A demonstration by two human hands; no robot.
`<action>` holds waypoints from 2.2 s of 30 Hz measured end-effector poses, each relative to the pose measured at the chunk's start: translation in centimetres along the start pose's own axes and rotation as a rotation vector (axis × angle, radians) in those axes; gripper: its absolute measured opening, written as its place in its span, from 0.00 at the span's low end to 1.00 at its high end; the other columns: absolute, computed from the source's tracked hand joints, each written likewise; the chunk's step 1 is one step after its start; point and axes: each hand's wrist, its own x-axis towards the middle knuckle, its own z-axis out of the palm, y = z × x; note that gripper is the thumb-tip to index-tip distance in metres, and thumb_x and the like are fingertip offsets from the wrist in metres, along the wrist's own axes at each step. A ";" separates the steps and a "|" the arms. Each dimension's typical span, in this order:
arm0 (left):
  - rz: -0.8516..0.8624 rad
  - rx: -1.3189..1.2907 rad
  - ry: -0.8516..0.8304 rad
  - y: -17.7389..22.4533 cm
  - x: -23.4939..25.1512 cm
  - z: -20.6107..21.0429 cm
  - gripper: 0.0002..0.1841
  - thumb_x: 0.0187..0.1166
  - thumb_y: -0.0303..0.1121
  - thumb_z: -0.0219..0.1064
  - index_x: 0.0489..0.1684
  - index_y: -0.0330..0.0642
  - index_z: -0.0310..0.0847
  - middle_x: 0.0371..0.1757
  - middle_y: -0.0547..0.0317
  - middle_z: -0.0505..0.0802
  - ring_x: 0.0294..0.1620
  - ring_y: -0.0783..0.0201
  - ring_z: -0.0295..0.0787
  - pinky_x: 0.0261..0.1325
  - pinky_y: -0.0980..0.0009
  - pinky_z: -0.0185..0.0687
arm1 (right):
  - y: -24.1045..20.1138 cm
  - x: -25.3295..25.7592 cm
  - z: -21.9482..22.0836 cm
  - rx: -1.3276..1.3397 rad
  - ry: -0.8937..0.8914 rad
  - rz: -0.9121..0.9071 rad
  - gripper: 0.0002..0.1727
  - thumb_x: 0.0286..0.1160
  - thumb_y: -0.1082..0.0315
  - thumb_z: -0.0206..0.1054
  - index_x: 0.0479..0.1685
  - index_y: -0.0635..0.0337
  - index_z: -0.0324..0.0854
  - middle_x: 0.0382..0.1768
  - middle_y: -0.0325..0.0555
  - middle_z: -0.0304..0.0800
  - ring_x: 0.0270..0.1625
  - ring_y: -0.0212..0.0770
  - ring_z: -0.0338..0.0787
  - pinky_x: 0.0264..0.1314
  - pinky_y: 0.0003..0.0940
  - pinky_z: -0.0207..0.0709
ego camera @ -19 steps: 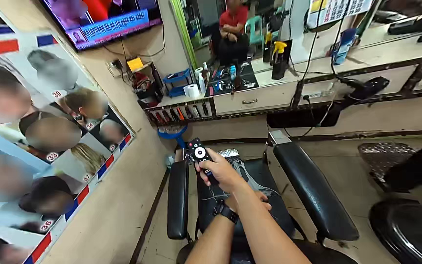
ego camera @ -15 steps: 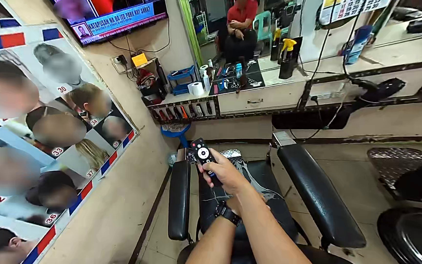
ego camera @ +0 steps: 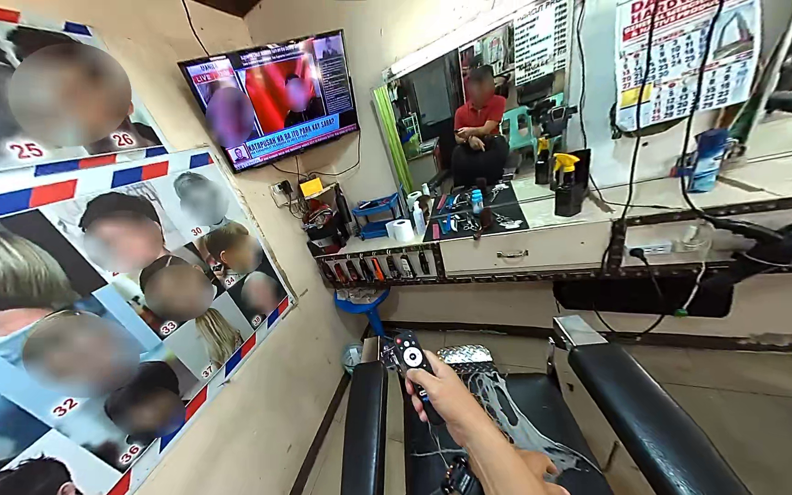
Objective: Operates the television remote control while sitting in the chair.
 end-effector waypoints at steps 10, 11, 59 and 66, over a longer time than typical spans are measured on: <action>-0.043 0.013 0.099 -2.2 1.0 1.2 0.27 0.86 0.52 0.60 0.78 0.50 0.80 0.71 0.46 0.90 0.74 0.46 0.84 0.80 0.44 0.71 | -0.6 -0.9 0.0 0.038 -0.003 0.019 0.20 0.88 0.72 0.56 0.76 0.58 0.64 0.36 0.50 0.86 0.24 0.41 0.88 0.25 0.32 0.85; -0.048 0.003 0.097 -2.0 0.8 1.1 0.26 0.86 0.51 0.61 0.79 0.49 0.80 0.72 0.45 0.89 0.75 0.46 0.84 0.80 0.44 0.70 | -0.6 -1.0 0.0 0.035 -0.006 0.018 0.21 0.88 0.72 0.56 0.78 0.58 0.63 0.39 0.51 0.87 0.26 0.42 0.90 0.27 0.34 0.87; 0.118 0.109 0.153 -3.7 0.3 2.2 0.29 0.88 0.56 0.57 0.82 0.51 0.76 0.72 0.47 0.89 0.74 0.49 0.84 0.81 0.46 0.71 | -1.1 -1.8 -1.2 0.119 -0.060 -0.059 0.20 0.90 0.68 0.48 0.76 0.60 0.68 0.35 0.49 0.87 0.22 0.38 0.86 0.22 0.29 0.82; 0.152 0.139 0.091 -3.8 1.7 2.1 0.29 0.88 0.54 0.59 0.81 0.47 0.76 0.69 0.43 0.90 0.71 0.45 0.86 0.78 0.42 0.74 | -0.7 -1.5 -1.3 0.023 -0.020 -0.054 0.18 0.93 0.66 0.51 0.76 0.59 0.69 0.36 0.52 0.90 0.27 0.42 0.91 0.27 0.32 0.86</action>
